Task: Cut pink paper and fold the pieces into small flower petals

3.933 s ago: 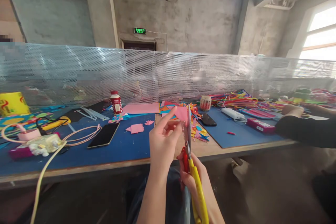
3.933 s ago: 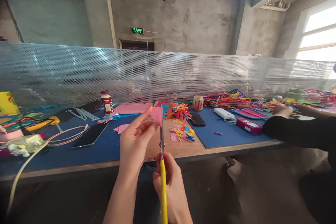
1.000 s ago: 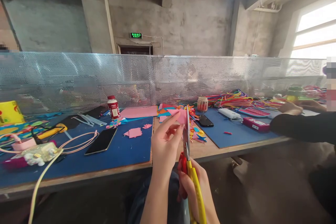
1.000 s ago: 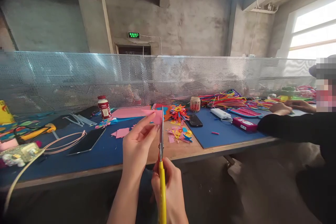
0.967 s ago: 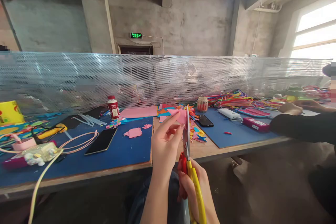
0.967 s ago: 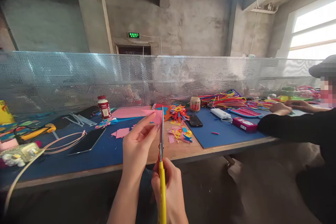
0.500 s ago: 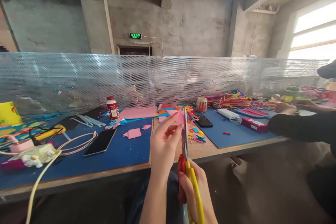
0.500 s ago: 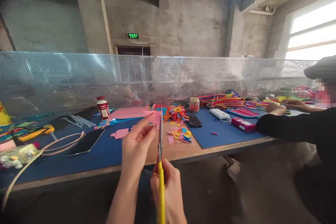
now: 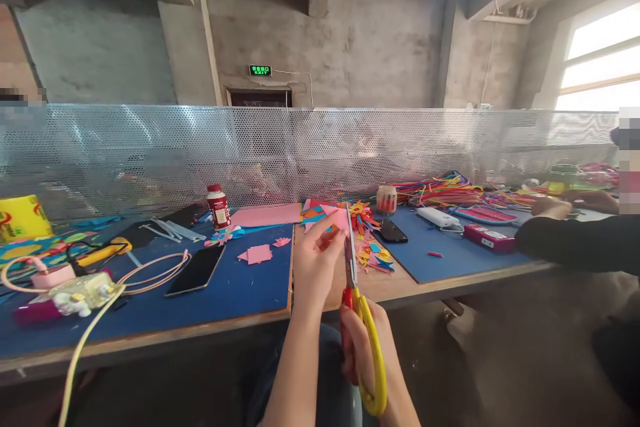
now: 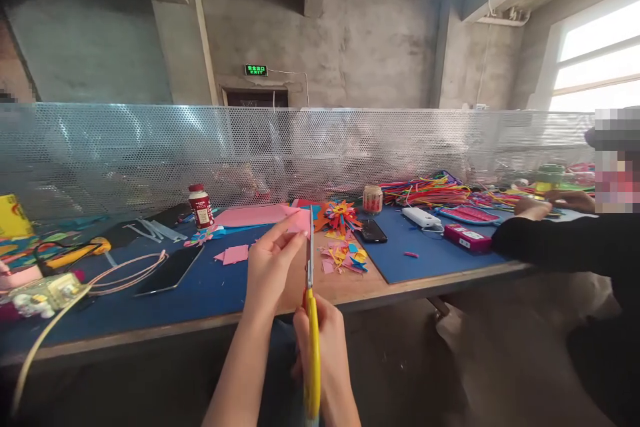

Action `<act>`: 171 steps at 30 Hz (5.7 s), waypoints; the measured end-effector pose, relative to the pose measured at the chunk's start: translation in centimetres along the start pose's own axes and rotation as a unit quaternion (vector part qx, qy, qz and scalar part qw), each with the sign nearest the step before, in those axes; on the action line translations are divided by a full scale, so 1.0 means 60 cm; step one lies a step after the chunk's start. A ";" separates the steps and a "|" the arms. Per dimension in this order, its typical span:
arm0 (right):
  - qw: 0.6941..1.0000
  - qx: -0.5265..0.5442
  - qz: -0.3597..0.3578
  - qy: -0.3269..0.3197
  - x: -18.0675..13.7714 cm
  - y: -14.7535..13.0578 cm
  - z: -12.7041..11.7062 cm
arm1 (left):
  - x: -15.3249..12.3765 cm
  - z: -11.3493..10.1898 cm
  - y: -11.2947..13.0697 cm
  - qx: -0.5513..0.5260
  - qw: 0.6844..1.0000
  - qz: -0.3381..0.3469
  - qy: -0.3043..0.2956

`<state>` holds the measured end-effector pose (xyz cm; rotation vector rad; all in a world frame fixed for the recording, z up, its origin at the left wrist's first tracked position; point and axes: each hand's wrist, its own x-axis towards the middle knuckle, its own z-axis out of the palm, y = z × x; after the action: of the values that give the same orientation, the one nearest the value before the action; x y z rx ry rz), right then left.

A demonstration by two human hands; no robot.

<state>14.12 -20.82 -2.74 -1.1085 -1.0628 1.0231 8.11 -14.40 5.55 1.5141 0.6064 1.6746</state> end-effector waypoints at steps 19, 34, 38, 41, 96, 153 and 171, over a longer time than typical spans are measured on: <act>0.830 -0.532 -0.164 0.042 0.193 -0.073 0.028 | 0.055 -0.143 -0.031 0.081 0.996 -0.024 0.022; 0.768 -0.635 -0.082 -0.035 0.302 -0.057 0.041 | 0.069 -0.248 -0.114 0.208 0.967 -0.135 -0.059; 0.826 -0.549 -0.115 -0.057 0.292 -0.056 0.058 | 0.055 -0.258 -0.119 0.192 0.972 -0.132 -0.036; 0.934 -0.293 -0.056 -0.196 0.265 -0.032 0.084 | 0.047 -0.256 -0.117 0.221 0.969 -0.107 -0.030; 0.907 -0.293 -0.256 -0.160 0.161 0.003 0.074 | 0.027 -0.240 -0.085 0.042 0.963 -0.249 -0.097; 0.966 -0.169 -0.177 -0.080 0.177 0.013 0.065 | 0.019 -0.233 -0.077 0.061 0.952 -0.238 -0.183; 0.965 -0.164 -0.187 -0.084 0.184 0.023 0.065 | 0.021 -0.235 -0.078 0.062 0.948 -0.253 -0.183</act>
<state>12.26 -9.22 -2.19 -1.0370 -1.5536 0.6596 -4.51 -8.55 0.16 1.5421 0.8215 0.9540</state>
